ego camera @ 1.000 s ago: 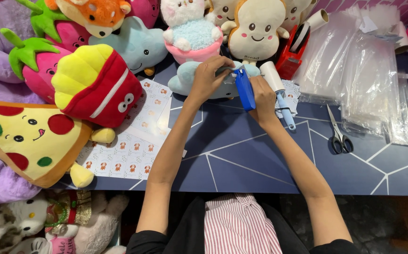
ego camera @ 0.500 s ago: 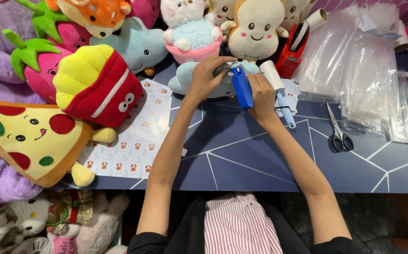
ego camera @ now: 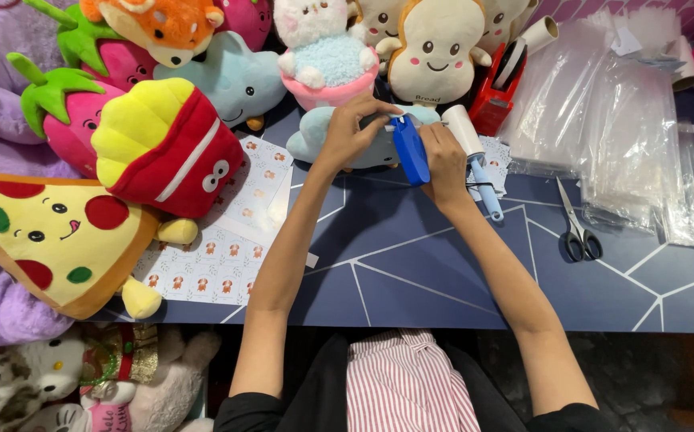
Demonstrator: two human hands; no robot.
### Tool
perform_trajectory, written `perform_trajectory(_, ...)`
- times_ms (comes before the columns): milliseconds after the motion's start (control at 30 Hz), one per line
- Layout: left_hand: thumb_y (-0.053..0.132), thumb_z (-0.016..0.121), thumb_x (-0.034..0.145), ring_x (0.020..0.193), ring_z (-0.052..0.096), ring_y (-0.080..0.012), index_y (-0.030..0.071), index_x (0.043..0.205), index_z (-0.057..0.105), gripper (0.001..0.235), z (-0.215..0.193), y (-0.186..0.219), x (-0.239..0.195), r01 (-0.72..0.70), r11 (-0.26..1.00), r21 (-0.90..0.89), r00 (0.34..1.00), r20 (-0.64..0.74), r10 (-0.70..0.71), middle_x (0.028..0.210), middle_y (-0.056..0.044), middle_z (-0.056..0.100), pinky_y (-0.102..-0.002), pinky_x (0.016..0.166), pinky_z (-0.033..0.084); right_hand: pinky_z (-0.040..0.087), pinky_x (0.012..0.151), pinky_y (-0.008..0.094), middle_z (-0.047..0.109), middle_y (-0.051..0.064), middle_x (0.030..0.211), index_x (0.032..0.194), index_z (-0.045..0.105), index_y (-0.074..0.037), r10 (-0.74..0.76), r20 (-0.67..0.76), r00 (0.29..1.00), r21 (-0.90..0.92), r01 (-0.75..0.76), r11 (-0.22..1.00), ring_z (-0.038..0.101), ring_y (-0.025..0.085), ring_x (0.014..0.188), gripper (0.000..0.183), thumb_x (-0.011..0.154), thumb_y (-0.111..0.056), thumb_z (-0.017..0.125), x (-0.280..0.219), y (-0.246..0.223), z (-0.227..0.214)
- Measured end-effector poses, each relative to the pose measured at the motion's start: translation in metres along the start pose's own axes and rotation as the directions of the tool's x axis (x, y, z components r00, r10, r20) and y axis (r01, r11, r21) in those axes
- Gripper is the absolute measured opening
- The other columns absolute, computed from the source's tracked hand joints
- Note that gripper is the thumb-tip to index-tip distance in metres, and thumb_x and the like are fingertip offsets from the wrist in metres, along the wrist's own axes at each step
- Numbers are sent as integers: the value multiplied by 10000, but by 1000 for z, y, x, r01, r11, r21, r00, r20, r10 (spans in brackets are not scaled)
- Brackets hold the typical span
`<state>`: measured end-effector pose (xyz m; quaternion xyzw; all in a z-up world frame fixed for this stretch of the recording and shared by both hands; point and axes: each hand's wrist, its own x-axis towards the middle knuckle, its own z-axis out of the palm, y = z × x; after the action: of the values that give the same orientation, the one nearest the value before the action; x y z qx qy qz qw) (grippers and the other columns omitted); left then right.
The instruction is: Cutting individual labels from a printed sheet and applying them to plush toys using a handheld tool.
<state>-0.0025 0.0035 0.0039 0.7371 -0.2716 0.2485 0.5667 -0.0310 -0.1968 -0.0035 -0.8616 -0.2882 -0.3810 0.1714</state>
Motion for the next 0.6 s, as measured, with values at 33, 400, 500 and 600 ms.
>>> perform_trajectory(33,-8,710,902,831,676,-278,187,1020,805,247,-2,-2,2,4,1000,-1,1000,3,-4,848,-62,693,-379,817,537,496,662,292,502,44,746,889,610,-71,4,3,1000,1,-4,1000,582,243,712,126,987,-138,571,3,-1,-1)
perform_trajectory(400,-13,689,935,943,696,-316,164,1067,796,245,-3,6,7,-49,991,126,999,26,46,984,-62,694,-451,859,554,493,684,319,520,52,790,928,628,-56,44,-6,999,48,-44,998,576,267,722,152,989,-181,568,11,-5,-4)
perform_trajectory(500,14,684,948,943,713,-287,193,1074,795,246,1,2,5,-29,990,137,1000,13,28,976,-28,716,-437,858,562,492,695,321,524,53,801,941,635,-56,46,-5,999,37,-46,998,583,271,739,160,985,-197,575,10,-4,-3)
perform_trajectory(600,13,677,961,951,730,-295,184,1075,789,234,0,1,4,-19,992,127,1000,3,18,980,-34,741,-424,857,573,501,712,321,529,59,810,951,635,-52,45,-10,999,4,-45,999,592,268,750,170,997,-206,580,13,-12,-11)
